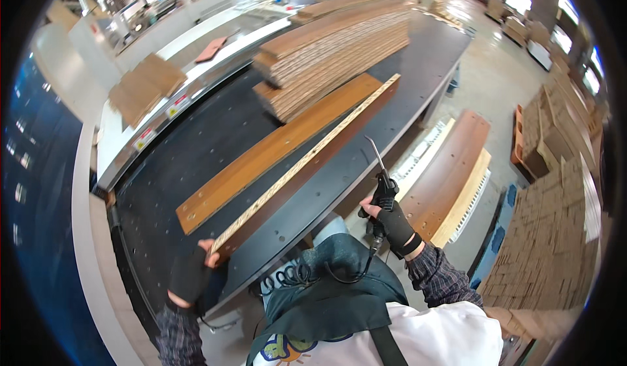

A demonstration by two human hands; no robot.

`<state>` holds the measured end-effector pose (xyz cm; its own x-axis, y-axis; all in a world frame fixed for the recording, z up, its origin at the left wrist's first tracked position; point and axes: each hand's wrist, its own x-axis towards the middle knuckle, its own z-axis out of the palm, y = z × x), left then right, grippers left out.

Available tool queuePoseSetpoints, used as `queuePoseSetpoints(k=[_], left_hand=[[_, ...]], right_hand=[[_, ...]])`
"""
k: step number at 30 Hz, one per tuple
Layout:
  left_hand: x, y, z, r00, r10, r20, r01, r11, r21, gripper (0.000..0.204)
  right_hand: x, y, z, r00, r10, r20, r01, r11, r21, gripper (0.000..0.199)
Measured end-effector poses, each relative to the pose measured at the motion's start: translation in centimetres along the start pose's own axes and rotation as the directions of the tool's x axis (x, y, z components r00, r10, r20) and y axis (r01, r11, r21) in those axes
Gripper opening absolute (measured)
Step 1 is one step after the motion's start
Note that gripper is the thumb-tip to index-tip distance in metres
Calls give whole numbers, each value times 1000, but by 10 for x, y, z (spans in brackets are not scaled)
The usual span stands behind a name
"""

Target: Moving and stacking wooden panels onto a pallet in a manufacturing facility.

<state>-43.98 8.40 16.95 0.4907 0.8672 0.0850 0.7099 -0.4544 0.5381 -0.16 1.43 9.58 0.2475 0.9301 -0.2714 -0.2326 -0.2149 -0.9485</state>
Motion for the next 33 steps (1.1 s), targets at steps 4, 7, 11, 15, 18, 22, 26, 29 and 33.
queuePoseSetpoints(k=[4,7,11,15,18,22,26,29,33], left_hand=[[-10,-2,-12,916,-317,245,396,808,-437,28],[30,-14,-15,925,-166,341,325,811,-487,27],[36,-11,-27,910,-255,327,385,812,-439,26],[34,-11,-28,927,-201,315,311,882,-353,28],[34,-12,-25,952,-137,273,247,871,-424,26],[12,12,-11,999,33,-7,-33,995,-89,20],[-24,23,16,974,189,-121,-131,916,378,42],[-27,25,36,962,268,-53,-198,819,538,58],[-27,26,48,962,265,-57,-172,760,627,54]], right_hand=[[-20,10,14,839,-23,543,308,844,-440,20],[-37,0,50,610,19,792,655,551,-517,24],[-42,-18,93,456,-139,879,817,457,-352,30],[-38,7,96,461,-86,883,775,523,-354,29],[-26,12,86,549,-224,805,759,537,-368,26],[10,25,44,952,-259,161,282,949,-142,20],[22,14,4,981,-80,-175,118,969,217,21],[21,15,-5,984,-71,-165,106,972,210,21],[-2,-2,31,964,-249,-94,255,965,57,22]])
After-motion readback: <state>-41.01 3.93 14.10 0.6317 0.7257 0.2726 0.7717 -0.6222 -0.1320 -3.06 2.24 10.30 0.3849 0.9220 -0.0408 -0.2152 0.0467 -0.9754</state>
